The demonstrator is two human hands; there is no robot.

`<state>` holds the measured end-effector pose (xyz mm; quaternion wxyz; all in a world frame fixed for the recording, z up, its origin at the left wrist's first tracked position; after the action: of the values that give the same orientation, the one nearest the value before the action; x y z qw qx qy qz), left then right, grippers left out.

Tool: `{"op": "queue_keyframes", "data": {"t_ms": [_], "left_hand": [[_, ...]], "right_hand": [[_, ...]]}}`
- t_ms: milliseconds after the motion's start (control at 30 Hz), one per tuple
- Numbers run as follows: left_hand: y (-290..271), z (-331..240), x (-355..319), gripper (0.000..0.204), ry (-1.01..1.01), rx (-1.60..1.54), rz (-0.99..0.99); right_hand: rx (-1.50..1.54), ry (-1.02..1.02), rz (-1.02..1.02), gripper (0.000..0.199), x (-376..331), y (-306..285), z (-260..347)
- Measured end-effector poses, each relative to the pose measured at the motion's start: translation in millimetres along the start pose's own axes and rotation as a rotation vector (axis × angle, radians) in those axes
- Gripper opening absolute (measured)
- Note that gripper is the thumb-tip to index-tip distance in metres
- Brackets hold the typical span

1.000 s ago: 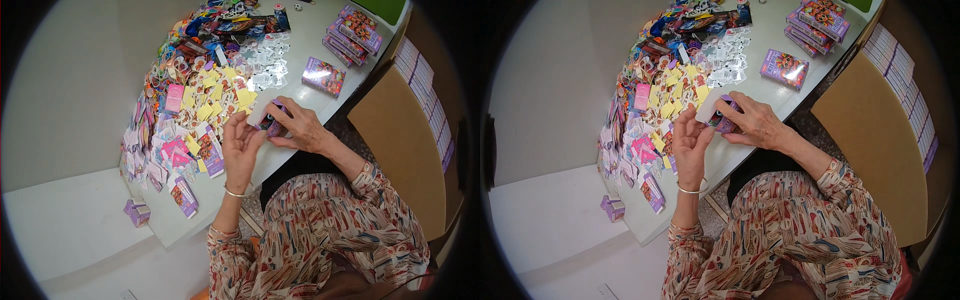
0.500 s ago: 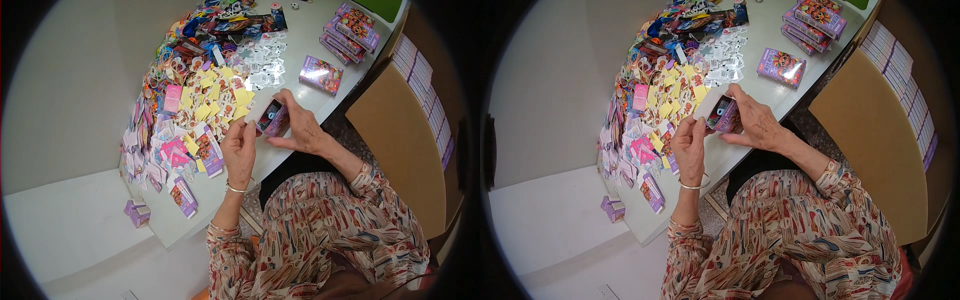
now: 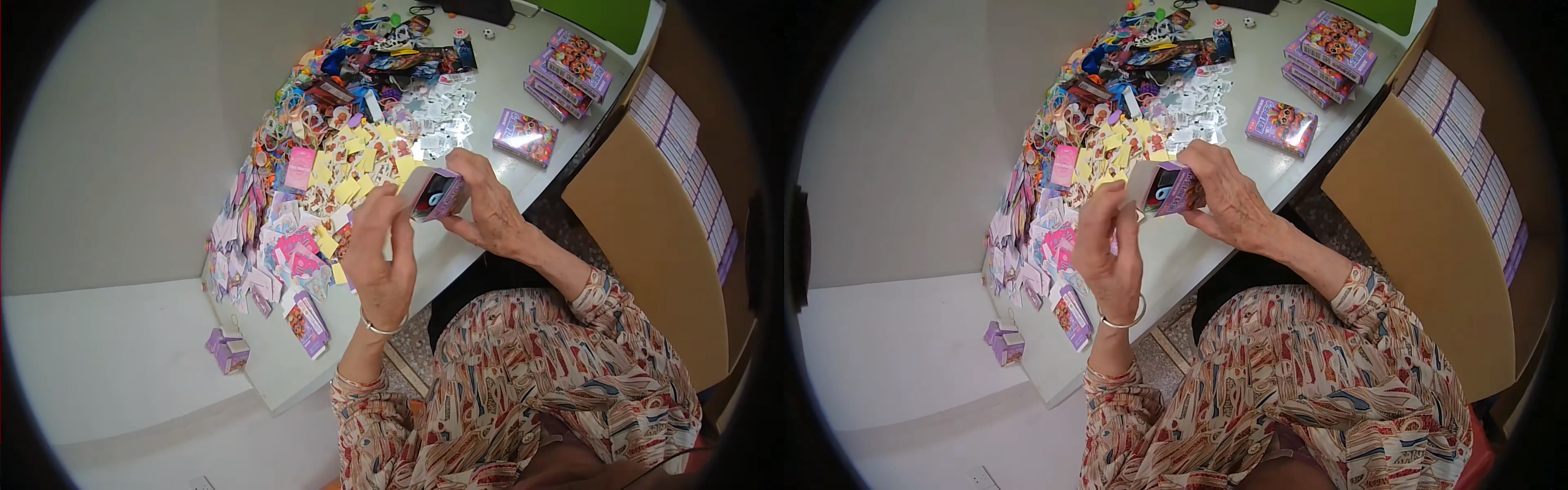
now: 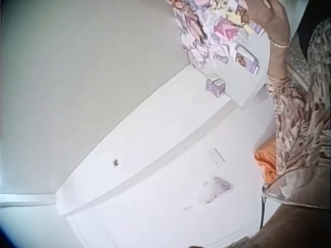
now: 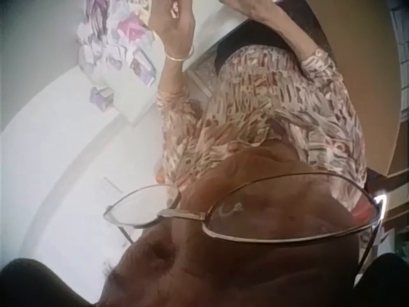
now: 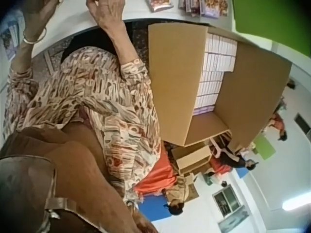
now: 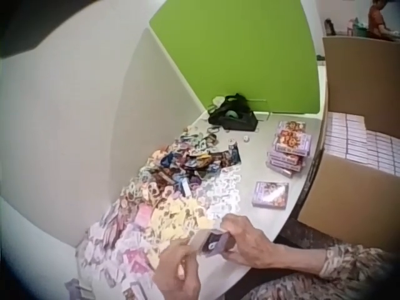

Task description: Packing small product boxes into a larger cardboard carton.

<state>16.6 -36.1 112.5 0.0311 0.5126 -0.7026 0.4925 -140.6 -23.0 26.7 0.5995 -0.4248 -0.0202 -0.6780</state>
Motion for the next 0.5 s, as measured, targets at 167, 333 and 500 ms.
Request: {"op": "queue_keyframes", "data": {"t_ms": [167, 333, 500], "left_hand": [[-1, 1, -6, 0.018, -0.133, 0.062, 0.096], [-2, 13, -8, 0.012, -0.122, 0.028, 0.15], [-8, 2, -25, 0.013, -0.057, 0.0, 0.12]], "right_hand": [[-0.04, 0.014, 0.062, 0.092, -4, 3, 7], [-0.006, 0.023, 0.082, 0.091, -8, 11, 7], [0.04, 0.061, 0.133, 0.09, -11, 14, 14]]}}
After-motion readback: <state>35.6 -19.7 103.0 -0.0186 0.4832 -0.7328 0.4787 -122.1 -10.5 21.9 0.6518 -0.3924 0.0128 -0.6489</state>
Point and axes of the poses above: each hand's wrist, its own x-axis towards the middle knuckle, its own y-axis out of the palm, z = x × y, the point moved 3 cm from there along x, towards the middle knuckle, and after that the axes turned 9 degrees about z, right-handed, at the moved point
